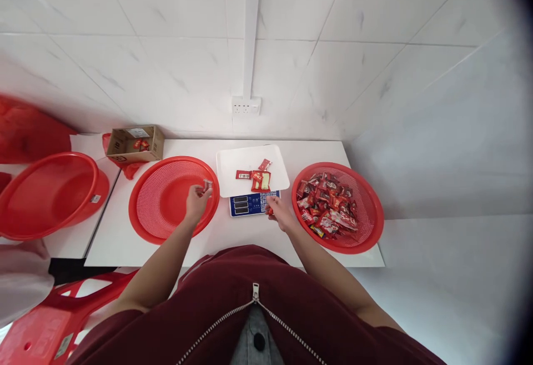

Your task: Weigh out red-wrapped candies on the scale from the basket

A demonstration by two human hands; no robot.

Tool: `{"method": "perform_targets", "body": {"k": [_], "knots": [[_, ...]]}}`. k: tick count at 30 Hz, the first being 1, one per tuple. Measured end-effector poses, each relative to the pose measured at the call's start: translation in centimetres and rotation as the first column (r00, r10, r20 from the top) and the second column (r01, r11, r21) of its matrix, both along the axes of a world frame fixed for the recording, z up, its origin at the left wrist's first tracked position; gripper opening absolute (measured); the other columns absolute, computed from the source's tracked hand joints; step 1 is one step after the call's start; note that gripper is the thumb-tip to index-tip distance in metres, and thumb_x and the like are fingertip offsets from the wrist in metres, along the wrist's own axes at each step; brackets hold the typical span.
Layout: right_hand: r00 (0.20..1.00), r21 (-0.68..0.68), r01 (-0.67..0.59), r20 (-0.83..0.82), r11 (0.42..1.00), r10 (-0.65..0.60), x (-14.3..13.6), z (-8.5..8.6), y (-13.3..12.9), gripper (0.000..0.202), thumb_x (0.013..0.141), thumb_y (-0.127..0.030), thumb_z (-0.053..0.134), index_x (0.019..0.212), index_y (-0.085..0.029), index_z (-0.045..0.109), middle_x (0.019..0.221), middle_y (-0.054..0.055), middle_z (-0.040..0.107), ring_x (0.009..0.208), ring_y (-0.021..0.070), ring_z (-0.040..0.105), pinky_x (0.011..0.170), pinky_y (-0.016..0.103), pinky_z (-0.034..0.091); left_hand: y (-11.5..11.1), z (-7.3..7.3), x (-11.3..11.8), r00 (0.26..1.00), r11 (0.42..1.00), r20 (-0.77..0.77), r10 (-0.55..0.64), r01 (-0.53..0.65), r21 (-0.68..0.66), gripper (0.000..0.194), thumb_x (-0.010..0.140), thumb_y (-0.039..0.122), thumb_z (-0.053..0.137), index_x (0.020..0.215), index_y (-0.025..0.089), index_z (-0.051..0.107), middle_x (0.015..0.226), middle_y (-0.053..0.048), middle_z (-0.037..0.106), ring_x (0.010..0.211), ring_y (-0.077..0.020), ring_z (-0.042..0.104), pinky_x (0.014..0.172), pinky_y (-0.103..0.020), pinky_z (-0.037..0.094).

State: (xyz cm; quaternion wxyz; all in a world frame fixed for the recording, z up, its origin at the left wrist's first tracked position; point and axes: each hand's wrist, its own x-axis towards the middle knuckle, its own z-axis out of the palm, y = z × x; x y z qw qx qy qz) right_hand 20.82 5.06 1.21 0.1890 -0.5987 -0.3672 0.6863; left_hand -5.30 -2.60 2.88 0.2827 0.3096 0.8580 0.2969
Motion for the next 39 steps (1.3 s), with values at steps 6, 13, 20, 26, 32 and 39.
{"method": "perform_targets", "body": {"k": [6,13,20,26,32,39], "knots": [[0.984,0.044,0.070,0.163,0.997,-0.076,-1.3,-2.5,3.5,0.032,0.079,-0.050,0.062,0.074,-0.021,0.051,0.058,0.000,0.055,0.044,0.0092,0.047,0.037,0.020,0.033,-3.8,0.8,-1.8,0.995,0.998,-0.098,0.018,-0.024,-0.054,0.051,0.084,0.046,0.051,0.126,0.018,0.045,0.128,-0.016,0.046,0.089,-0.0225,0.058,0.082,-0.040,0.047],[0.977,0.079,0.124,0.165,0.989,-0.136,-1.4,-2.8,4.0,0.027,0.075,-0.042,0.066,0.070,-0.023,0.049,0.054,-0.001,0.052,0.046,0.0120,0.050,0.036,0.022,0.030,-3.2,0.7,0.8,0.990,0.990,-0.031,-0.140,0.140,-0.007,0.035,0.083,0.035,0.053,0.112,0.017,0.058,0.118,-0.012,0.053,0.081,-0.0188,0.057,0.085,-0.036,0.046],[0.978,0.272,0.142,0.108,0.952,-0.176,-0.6,-0.1,3.5,0.023,0.079,-0.043,0.056,0.078,-0.021,0.052,0.083,0.005,0.067,0.057,0.0120,0.057,0.039,0.020,0.031,-2.8,0.7,4.0,0.921,0.949,0.232,-0.314,0.296,0.111,0.024,0.081,0.037,0.055,0.093,0.019,0.063,0.086,-0.004,0.063,0.073,-0.0164,0.057,0.076,-0.032,0.048],[0.980,0.496,-0.090,0.200,0.864,-0.013,-1.0,3.5,2.1,0.027,0.082,-0.047,0.053,0.083,-0.021,0.058,0.078,0.003,0.066,0.059,0.0154,0.059,0.048,0.024,0.040,-0.6,2.4,7.6,0.779,0.907,0.465,-0.421,0.340,0.251,0.040,0.079,0.049,0.057,0.104,0.017,0.061,0.093,-0.007,0.067,0.083,-0.0183,0.063,0.072,-0.031,0.051],[0.732,0.646,-0.673,0.510,0.360,0.452,-1.7,5.3,-1.6,0.012,0.083,-0.025,0.054,0.079,-0.021,0.065,0.089,0.004,0.067,0.083,0.0187,0.060,0.074,0.028,0.043,-0.1,3.8,8.6,0.536,0.933,0.765,-0.358,0.230,0.276,0.052,0.078,0.051,0.062,0.119,0.020,0.053,0.115,-0.010,0.063,0.104,-0.0195,0.060,0.088,-0.033,0.047],[0.570,0.611,-0.777,0.579,0.153,0.583,-3.4,3.7,-4.0,0.016,0.089,-0.026,0.052,0.093,-0.025,0.067,0.109,0.005,0.065,0.097,0.0189,0.060,0.077,0.027,0.043,-2.7,2.7,7.6,0.545,0.990,0.827,-0.137,0.044,0.135,0.046,0.075,0.037,0.069,0.116,0.021,0.053,0.104,-0.006,0.067,0.085,-0.0150,0.065,0.084,-0.034,0.049]]}}
